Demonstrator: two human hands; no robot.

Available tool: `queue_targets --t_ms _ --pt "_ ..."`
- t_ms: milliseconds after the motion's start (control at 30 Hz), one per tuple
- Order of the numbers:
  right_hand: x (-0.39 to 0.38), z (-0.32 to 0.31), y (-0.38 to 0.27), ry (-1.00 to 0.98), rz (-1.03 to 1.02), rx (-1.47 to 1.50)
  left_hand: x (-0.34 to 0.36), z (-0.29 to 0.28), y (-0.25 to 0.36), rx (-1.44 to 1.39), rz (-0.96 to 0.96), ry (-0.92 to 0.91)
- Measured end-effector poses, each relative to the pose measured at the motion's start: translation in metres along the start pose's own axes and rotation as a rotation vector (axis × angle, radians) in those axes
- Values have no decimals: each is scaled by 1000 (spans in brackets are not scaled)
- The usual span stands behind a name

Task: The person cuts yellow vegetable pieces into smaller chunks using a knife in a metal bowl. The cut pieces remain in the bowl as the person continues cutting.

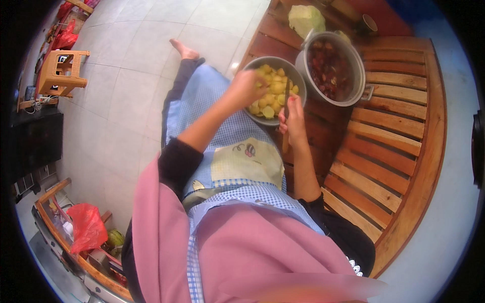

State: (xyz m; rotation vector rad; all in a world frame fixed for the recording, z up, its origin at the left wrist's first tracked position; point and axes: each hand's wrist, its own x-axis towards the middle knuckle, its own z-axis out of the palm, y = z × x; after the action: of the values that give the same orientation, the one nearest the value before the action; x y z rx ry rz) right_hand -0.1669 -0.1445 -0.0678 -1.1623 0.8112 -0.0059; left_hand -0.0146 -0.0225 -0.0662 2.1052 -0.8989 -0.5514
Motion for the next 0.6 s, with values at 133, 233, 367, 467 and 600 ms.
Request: queue_targets --t_ms 133,233,367,467,600 --pt "3 -7 -4 14 60 166 28 42 -2 78 229 63" --pt "4 -12 0 34 91 221 41 75 -19 347 366 -94" --pt "4 -11 3 25 26 228 49 91 -40 738 553 -16" --pt "4 -12 -2 -33 49 251 47 87 -33 834 519 -226" --pt "8 -12 -2 -47 43 196 41 63 -14 305 289 -13"
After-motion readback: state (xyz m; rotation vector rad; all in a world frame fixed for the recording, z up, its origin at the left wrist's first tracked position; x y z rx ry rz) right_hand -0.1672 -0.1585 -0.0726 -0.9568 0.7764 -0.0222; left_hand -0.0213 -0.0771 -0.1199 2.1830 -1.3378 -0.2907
